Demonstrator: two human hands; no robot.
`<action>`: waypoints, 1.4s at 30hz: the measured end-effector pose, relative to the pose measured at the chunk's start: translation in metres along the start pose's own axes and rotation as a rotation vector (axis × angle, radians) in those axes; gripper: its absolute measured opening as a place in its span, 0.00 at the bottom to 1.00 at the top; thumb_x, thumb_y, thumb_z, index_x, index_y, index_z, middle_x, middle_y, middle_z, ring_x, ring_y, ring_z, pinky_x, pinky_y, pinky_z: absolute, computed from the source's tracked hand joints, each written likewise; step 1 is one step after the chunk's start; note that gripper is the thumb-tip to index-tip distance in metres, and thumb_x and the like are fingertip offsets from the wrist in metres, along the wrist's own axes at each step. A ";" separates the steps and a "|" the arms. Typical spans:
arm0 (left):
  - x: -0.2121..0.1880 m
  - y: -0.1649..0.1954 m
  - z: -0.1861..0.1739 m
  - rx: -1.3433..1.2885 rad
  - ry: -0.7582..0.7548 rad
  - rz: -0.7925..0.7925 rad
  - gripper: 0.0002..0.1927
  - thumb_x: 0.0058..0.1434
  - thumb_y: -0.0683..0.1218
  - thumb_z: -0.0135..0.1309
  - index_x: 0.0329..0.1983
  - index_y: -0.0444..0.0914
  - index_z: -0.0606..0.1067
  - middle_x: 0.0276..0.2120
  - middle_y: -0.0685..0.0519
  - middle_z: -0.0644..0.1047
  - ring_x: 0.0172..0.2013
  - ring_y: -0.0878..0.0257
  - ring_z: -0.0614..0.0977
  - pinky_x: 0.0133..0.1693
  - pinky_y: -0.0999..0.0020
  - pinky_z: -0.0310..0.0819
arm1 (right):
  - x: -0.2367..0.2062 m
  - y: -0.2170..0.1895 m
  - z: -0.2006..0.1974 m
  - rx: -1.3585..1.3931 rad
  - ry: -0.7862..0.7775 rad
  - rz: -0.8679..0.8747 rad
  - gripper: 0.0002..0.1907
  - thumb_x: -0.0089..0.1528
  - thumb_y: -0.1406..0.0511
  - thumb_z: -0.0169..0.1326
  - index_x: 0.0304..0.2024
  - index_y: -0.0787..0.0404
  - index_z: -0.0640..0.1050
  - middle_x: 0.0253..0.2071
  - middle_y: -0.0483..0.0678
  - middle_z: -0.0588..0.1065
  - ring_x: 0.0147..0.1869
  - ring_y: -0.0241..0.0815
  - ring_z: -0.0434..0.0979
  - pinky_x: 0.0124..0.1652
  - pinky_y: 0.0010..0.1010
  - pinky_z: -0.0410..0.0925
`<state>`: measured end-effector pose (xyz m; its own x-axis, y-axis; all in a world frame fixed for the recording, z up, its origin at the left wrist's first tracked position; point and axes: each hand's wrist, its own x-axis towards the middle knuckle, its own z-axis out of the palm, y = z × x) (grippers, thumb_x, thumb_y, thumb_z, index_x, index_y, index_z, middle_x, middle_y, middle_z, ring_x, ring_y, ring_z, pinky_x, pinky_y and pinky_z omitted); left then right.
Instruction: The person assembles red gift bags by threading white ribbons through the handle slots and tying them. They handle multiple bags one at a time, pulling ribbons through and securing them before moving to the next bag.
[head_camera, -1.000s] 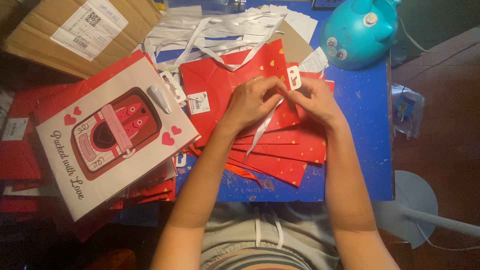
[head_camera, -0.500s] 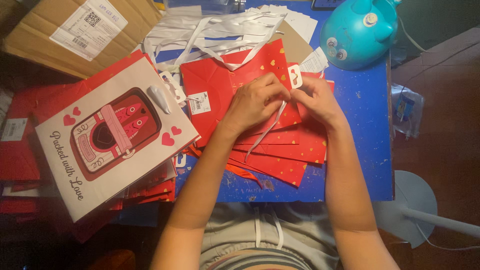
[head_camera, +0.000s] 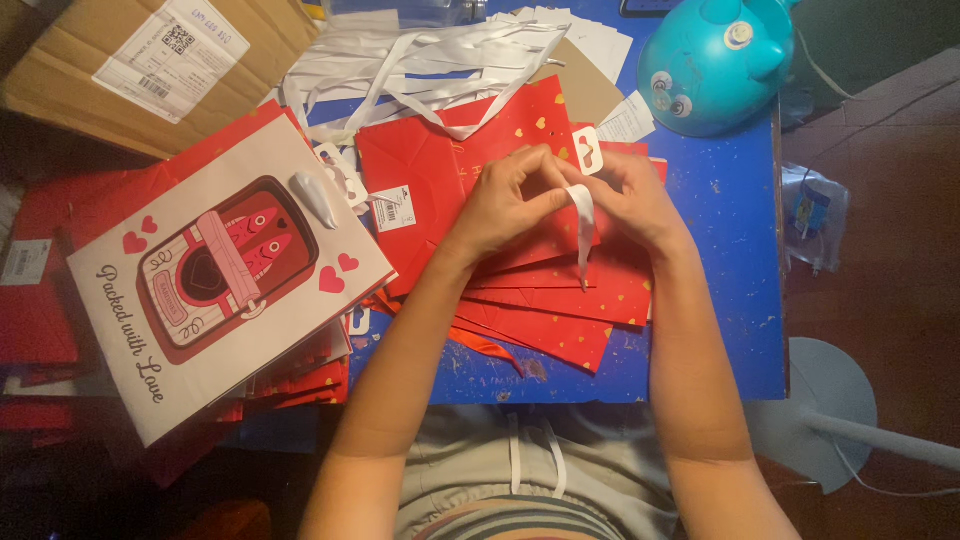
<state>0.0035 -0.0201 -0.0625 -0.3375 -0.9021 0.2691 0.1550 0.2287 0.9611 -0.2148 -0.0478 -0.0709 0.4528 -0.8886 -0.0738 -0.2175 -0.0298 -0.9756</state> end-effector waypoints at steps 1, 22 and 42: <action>0.000 -0.003 0.000 -0.110 -0.002 -0.031 0.05 0.64 0.38 0.58 0.34 0.36 0.73 0.43 0.54 0.82 0.45 0.69 0.81 0.50 0.68 0.77 | -0.001 0.000 0.000 -0.035 0.006 -0.012 0.10 0.67 0.65 0.54 0.45 0.66 0.80 0.38 0.40 0.76 0.44 0.28 0.73 0.45 0.26 0.68; 0.003 -0.011 -0.011 -0.286 0.033 -0.135 0.06 0.66 0.42 0.59 0.36 0.35 0.75 0.30 0.58 0.79 0.32 0.74 0.78 0.36 0.76 0.74 | -0.001 -0.005 0.010 -0.414 0.132 -0.307 0.11 0.62 0.67 0.58 0.48 0.62 0.80 0.43 0.53 0.78 0.49 0.48 0.77 0.51 0.36 0.69; 0.002 -0.004 -0.023 -0.186 0.103 -0.237 0.08 0.68 0.46 0.58 0.40 0.37 0.73 0.18 0.61 0.72 0.16 0.76 0.68 0.19 0.78 0.59 | 0.000 -0.009 0.011 -0.371 0.121 -0.245 0.14 0.62 0.66 0.55 0.49 0.62 0.80 0.43 0.53 0.77 0.48 0.46 0.77 0.49 0.35 0.69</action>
<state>0.0237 -0.0316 -0.0676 -0.2897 -0.9569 0.0220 0.2535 -0.0546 0.9658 -0.2034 -0.0424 -0.0647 0.4297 -0.8815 0.1960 -0.4215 -0.3877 -0.8198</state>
